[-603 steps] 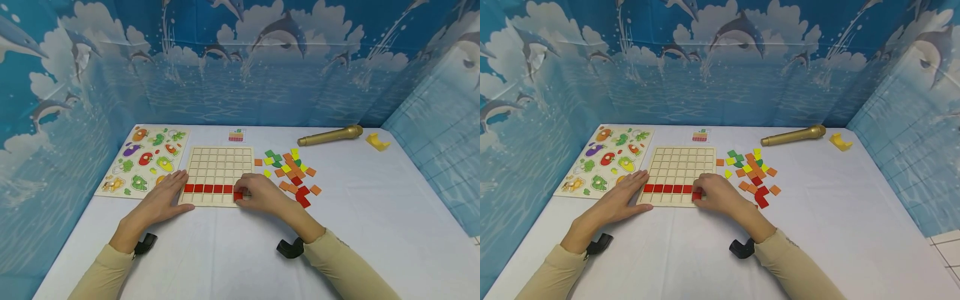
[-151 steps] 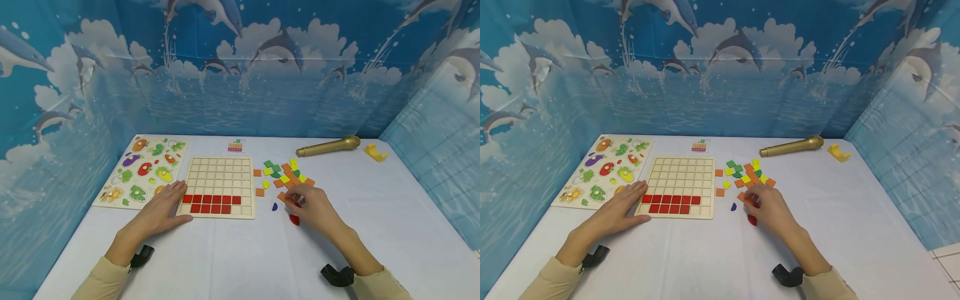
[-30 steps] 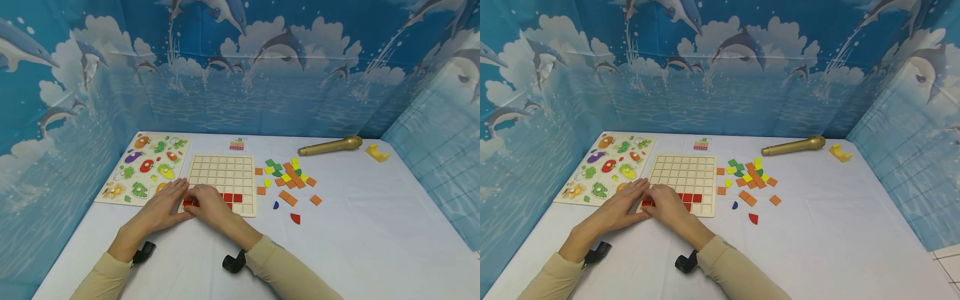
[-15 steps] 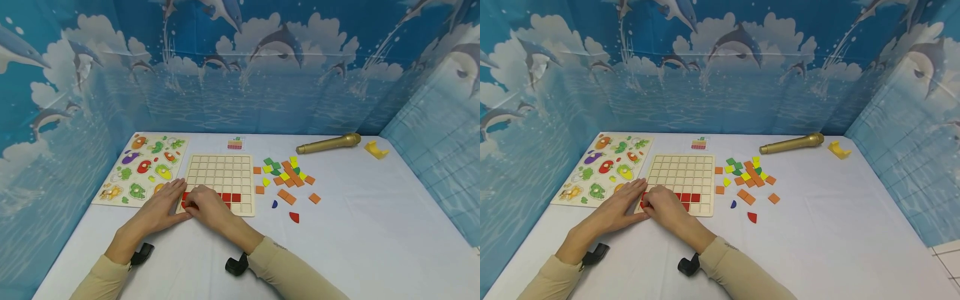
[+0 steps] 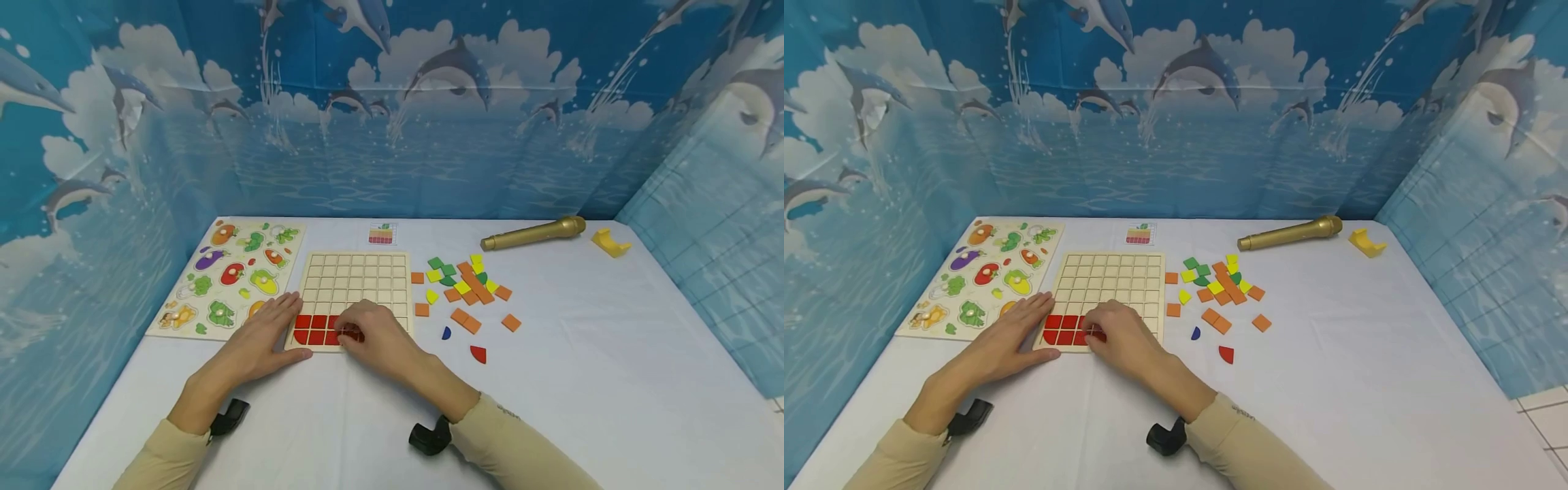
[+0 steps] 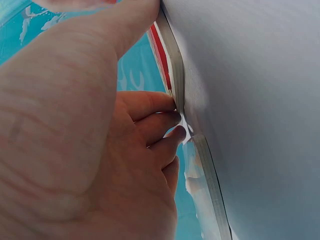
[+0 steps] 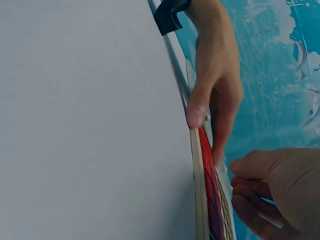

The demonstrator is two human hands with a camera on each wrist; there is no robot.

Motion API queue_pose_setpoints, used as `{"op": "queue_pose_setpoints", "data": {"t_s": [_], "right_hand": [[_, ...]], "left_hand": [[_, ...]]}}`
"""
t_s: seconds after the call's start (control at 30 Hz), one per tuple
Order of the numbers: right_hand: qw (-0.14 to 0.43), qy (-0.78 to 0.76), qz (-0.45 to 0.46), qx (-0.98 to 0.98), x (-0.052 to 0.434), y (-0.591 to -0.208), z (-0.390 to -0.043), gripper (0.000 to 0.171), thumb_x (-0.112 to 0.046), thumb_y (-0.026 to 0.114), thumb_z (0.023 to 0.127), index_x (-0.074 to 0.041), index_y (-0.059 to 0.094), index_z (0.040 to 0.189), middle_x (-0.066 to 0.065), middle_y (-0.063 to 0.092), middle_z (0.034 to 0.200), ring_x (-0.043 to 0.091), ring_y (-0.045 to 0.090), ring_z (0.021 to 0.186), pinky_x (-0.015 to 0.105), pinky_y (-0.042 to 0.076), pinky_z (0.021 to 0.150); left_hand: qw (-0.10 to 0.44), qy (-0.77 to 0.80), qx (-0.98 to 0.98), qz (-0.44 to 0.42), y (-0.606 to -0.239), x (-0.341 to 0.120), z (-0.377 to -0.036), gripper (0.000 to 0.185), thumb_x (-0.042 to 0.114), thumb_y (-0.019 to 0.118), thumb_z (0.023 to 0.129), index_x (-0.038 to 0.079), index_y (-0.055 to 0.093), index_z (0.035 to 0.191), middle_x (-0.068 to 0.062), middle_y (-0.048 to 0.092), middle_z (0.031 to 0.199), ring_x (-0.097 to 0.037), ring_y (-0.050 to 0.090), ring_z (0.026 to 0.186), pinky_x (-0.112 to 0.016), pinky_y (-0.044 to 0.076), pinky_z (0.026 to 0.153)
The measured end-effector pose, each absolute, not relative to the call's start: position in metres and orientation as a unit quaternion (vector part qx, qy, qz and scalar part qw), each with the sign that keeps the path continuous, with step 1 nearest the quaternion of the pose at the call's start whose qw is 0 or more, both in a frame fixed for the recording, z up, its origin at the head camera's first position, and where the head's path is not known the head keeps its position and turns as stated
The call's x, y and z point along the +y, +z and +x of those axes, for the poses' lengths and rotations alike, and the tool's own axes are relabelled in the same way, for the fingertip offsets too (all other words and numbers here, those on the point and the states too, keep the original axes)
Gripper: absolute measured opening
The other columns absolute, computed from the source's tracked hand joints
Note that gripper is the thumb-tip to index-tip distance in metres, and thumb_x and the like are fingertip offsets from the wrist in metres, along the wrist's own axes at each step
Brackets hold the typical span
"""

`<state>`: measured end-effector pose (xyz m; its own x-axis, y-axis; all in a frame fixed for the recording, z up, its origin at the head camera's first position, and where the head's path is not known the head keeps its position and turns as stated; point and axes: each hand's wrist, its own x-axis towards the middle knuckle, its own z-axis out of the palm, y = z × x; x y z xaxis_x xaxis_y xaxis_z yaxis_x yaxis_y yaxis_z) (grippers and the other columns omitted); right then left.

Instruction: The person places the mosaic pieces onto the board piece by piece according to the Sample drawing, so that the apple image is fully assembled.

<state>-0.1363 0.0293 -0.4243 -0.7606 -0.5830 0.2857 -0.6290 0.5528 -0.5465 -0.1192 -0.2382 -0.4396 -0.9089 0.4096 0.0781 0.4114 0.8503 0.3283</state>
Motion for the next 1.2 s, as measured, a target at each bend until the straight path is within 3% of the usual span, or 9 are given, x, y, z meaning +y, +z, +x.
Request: {"op": "queue_pose_setpoints", "data": {"t_s": [0.6,0.83,1.2], "right_hand": [[0.016,0.321,0.271,-0.907,0.136,-0.413,-0.135,0.02,-0.005,0.079,0.092,-0.013,0.079,0.11,-0.001,0.077,0.109,0.013,0.068,0.094,0.035,0.063,0.085],[0.018,0.31,0.25,-0.917,0.176,-0.411,-0.132,0.025,-0.001,0.08,0.091,-0.012,0.079,0.112,0.0,0.076,0.104,0.011,0.067,0.089,0.037,0.064,0.081],[-0.074,0.262,0.231,-0.934,0.225,-0.411,-0.126,0.026,-0.005,0.08,0.092,-0.023,0.081,0.111,-0.01,0.075,0.108,0.01,0.068,0.097,0.033,0.063,0.089]], "left_hand": [[-0.005,-0.173,-0.961,-0.214,-0.442,-0.238,-0.124,0.097,0.053,0.078,0.091,-0.002,0.039,0.16,-0.02,0.035,0.17,-0.043,0.029,0.158,-0.062,0.021,0.129],[-0.016,-0.177,-0.962,-0.206,-0.444,-0.239,-0.12,0.097,0.052,0.079,0.091,-0.001,0.038,0.161,-0.019,0.033,0.171,-0.043,0.027,0.159,-0.061,0.02,0.13],[-0.01,-0.171,-0.963,-0.209,-0.442,-0.241,-0.121,0.096,0.055,0.076,0.092,-0.001,0.039,0.161,-0.02,0.034,0.17,-0.043,0.028,0.158,-0.06,0.023,0.129]]}}
